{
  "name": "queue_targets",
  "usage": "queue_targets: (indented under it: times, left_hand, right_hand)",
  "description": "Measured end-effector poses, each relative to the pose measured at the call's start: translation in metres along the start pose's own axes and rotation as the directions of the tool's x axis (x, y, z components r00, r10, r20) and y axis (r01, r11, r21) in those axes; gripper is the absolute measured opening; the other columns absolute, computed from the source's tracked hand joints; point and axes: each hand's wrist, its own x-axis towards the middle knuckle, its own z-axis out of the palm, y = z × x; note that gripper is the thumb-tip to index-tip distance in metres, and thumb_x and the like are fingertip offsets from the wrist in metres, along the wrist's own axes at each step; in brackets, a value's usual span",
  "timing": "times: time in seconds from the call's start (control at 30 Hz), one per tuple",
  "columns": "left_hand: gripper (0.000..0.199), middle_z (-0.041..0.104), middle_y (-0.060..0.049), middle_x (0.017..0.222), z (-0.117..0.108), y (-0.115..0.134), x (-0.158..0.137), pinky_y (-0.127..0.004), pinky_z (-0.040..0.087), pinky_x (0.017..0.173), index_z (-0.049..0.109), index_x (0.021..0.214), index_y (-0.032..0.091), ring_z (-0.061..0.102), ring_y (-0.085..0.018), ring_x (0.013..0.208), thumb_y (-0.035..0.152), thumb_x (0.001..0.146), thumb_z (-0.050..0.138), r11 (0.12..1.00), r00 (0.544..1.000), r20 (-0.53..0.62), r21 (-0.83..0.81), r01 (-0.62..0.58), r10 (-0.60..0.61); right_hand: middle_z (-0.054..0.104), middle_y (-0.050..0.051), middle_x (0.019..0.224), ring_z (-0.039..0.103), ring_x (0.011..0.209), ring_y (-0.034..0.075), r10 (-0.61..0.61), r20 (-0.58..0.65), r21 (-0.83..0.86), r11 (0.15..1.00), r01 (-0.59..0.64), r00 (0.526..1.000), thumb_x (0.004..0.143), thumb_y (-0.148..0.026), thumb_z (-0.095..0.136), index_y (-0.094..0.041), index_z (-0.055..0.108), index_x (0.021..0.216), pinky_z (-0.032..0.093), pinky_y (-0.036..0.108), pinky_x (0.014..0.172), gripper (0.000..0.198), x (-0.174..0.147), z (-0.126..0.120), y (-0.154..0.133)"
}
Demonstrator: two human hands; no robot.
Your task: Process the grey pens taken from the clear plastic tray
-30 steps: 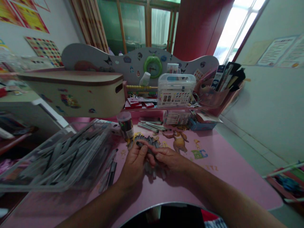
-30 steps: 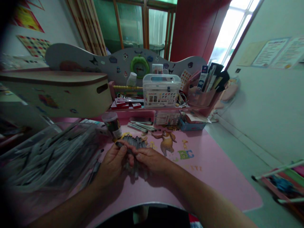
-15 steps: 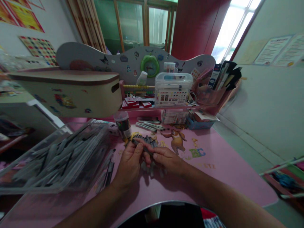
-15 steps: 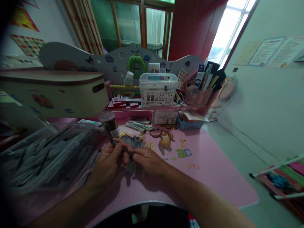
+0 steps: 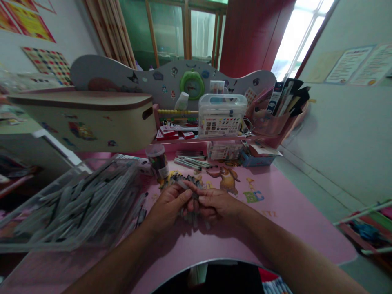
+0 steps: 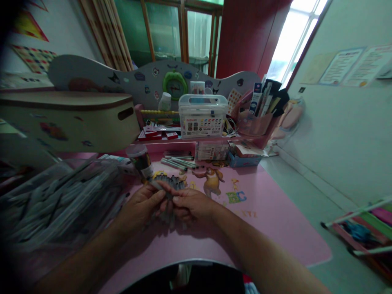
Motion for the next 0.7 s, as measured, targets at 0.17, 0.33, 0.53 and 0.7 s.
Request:
queue_targets:
  times: [0.17, 0.33, 0.53, 0.7]
  left_hand:
    - [0.028, 0.065, 0.002, 0.059, 0.015, -0.004, -0.007, -0.024, 0.051, 0.041, 0.063, 0.090, 0.017, 0.059, -0.014, 0.044, 0.035, 0.075, 0.080, 0.985, 0.983, -0.173, -0.168, 0.038, -0.067]
    - [0.032, 0.069, -0.001, 0.060, 0.029, 0.001, -0.008, -0.023, 0.055, 0.049, 0.068, 0.082, 0.014, 0.063, -0.014, 0.049, 0.034, 0.066, 0.086, 0.982, 0.964, -0.267, -0.187, -0.035, -0.016]
    - [0.030, 0.073, -0.004, 0.070, 0.025, -0.001, -0.005, -0.019, 0.053, 0.051, 0.073, 0.078, 0.013, 0.062, -0.010, 0.052, 0.033, 0.063, 0.089, 0.990, 0.946, -0.321, -0.111, -0.092, 0.052]
    - [0.028, 0.070, -0.002, 0.064, 0.017, -0.010, -0.001, -0.016, 0.046, 0.046, 0.073, 0.081, 0.014, 0.059, -0.009, 0.050, 0.034, 0.067, 0.087, 0.994, 0.936, -0.347, -0.073, -0.087, 0.056]
  right_hand:
    - [0.048, -0.006, 0.066, 0.034, 0.046, 0.007, -0.147, -0.135, -0.299, 0.949, 0.102, 0.980, 0.087, -0.049, 0.065, -0.020, 0.058, 0.117, 0.028, 0.020, 0.043, 0.042, 0.004, 0.003, 0.005]
    - [0.065, 0.005, 0.093, 0.061, 0.085, 0.018, -0.495, -0.250, -0.823, 0.562, 0.087, 0.832, 0.094, -0.028, 0.054, -0.022, 0.056, 0.104, 0.045, 0.031, 0.074, 0.012, 0.000, 0.016, 0.002]
    - [0.071, 0.011, 0.097, 0.066, 0.085, 0.025, -0.529, -0.299, -0.946, 0.273, -0.175, 0.794, 0.097, -0.033, 0.051, -0.020, 0.053, 0.119, 0.045, 0.035, 0.074, 0.025, 0.001, 0.021, 0.006]
    - [0.071, 0.012, 0.097, 0.066, 0.080, 0.024, -0.531, -0.301, -0.953, 0.186, -0.237, 0.792, 0.099, -0.031, 0.047, -0.016, 0.055, 0.120, 0.044, 0.035, 0.074, 0.027, 0.000, 0.024, 0.006]
